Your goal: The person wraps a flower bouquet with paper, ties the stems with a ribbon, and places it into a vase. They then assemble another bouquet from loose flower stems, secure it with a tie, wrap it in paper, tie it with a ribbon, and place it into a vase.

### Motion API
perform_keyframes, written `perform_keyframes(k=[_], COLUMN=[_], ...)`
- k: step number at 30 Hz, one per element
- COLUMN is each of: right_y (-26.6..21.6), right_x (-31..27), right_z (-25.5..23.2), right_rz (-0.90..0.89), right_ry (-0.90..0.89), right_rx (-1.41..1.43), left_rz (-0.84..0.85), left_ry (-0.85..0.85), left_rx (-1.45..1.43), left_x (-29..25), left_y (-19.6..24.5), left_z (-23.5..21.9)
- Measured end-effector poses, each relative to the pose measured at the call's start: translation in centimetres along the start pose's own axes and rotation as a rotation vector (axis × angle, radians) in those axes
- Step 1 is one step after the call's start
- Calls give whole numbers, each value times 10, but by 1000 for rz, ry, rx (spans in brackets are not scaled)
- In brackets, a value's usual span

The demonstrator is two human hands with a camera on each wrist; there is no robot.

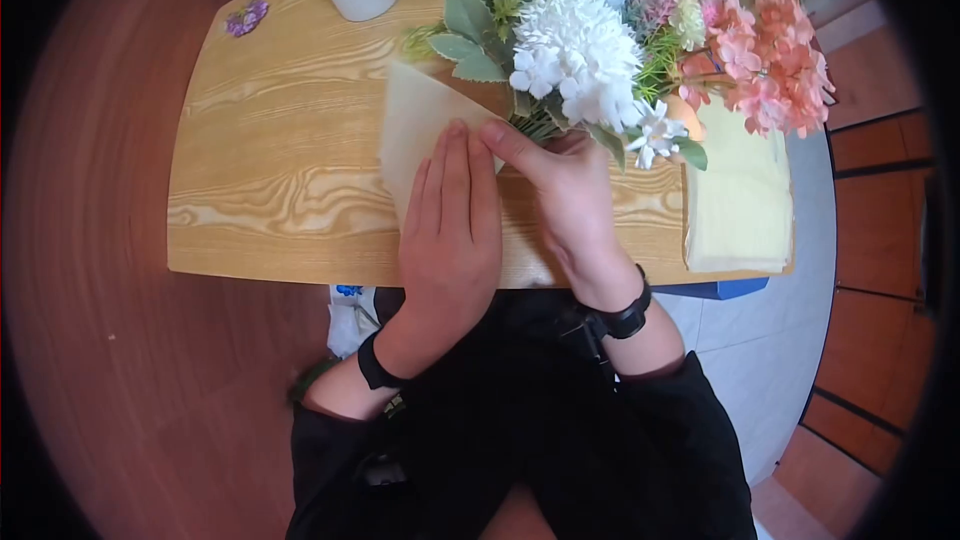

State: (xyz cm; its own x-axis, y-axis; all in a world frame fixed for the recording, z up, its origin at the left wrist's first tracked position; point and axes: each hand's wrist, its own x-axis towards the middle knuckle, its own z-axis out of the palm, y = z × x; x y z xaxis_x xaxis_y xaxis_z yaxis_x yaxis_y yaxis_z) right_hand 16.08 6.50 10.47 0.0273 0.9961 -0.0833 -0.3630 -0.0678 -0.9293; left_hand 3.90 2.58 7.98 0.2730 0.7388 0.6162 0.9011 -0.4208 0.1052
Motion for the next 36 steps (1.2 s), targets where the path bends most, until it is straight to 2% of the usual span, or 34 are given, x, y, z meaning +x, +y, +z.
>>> perform_keyframes(k=[3, 5, 9, 10, 12, 14, 15, 17, 21, 23, 25, 27, 28, 30, 36], right_y=[6, 20, 24, 26, 29, 30, 27, 18, 16, 17, 15, 14, 13, 12, 17], right_x=[0, 4, 6, 7, 10, 13, 11, 9, 8, 10, 10, 11, 12, 13, 14], right_z=[10, 9, 8, 8, 6, 1, 0, 1, 3, -4, -4, -7, -11, -16, -21], right_rz=[24, -49, 53, -8, -64, -101, -97, 28, -45, -61, -63, -64, 1, 64, -40], right_ry=[24, -5, -59, -62, -64, -104, -103, -71, -68, -59, -57, -56, -86, -111, -147], right_rx=[80, 42, 10, -17, -44, -206, -205, -12, 3, -88, -62, -36, -65, -98, -44], left_rz=[12, -9, -19, -27, -79, -118, -150, -156, -175, -177, -182, -117, -117, -225, -251], left_ry=[75, 72, 44, 39, -109, -85, -60, -47, -73, -92, -105, -97, -98, -184, -300], left_rx=[45, 38, 39, 41, 15, -24, -61, -81, -105, -109, -106, -117, -116, -271, -455], left_x=[5, 7, 4, 3, 5, 5, 5, 8, 7, 6, 6, 6, 5, 3, 8], left_y=[-14, -20, -26, -26, -24, -22, -22, -25, -25, -25, -26, -29, -30, -30, -31], left_z=[11, 14, 19, 16, 10, 9, 9, 8, 7, 9, 10, 12, 13, 15, 6])
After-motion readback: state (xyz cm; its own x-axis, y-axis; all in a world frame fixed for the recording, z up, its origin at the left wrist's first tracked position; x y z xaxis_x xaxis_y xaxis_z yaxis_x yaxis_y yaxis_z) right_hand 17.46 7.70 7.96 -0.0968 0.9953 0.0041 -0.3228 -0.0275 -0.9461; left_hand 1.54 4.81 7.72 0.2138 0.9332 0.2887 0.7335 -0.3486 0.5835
